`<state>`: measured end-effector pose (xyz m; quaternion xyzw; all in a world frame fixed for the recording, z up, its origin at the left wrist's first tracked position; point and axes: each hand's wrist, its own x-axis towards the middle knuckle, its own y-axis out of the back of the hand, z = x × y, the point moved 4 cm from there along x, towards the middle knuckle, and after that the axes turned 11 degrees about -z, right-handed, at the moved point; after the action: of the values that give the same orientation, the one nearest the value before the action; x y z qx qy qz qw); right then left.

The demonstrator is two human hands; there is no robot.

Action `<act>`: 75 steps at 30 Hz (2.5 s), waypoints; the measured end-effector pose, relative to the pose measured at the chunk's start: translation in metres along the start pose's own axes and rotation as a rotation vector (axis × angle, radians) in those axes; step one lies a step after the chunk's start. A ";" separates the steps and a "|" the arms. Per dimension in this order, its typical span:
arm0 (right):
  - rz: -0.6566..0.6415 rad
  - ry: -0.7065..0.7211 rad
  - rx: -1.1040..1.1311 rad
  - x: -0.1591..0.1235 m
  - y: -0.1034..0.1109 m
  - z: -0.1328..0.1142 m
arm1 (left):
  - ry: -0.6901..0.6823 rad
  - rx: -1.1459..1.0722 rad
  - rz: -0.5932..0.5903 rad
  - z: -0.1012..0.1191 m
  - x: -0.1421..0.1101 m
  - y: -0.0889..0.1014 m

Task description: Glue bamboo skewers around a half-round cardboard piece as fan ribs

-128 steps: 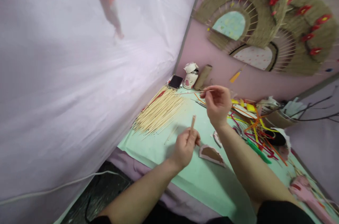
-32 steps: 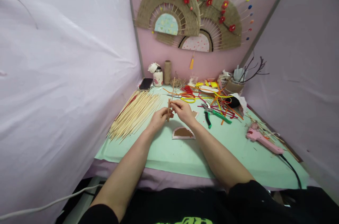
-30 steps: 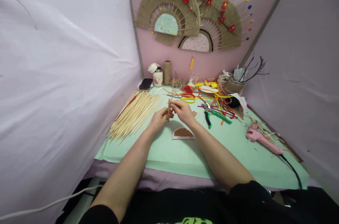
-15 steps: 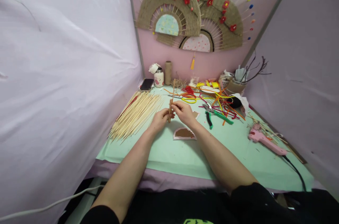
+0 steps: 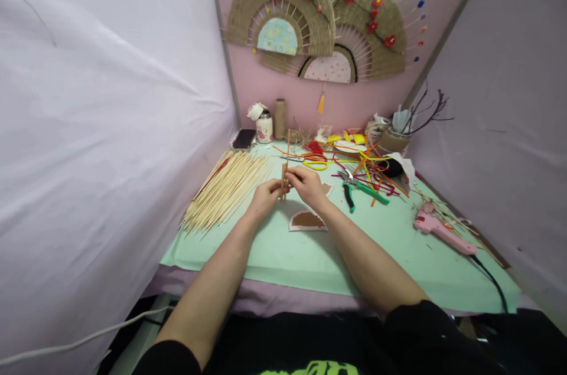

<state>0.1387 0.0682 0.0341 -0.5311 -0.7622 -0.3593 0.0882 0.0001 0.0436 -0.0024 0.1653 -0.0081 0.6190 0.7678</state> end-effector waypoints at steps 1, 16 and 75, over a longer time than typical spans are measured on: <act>-0.006 -0.018 0.020 0.000 -0.001 0.001 | 0.005 -0.006 -0.002 0.000 0.000 0.000; -0.098 -0.058 0.106 0.002 -0.002 -0.001 | 0.036 -0.016 -0.010 -0.003 0.000 0.000; 0.106 -0.368 -0.354 -0.074 0.093 -0.004 | -0.028 -0.031 0.156 -0.008 0.000 -0.005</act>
<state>0.2499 0.0272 0.0409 -0.6339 -0.6618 -0.3793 -0.1278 0.0032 0.0445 -0.0112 0.1610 -0.0415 0.6744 0.7194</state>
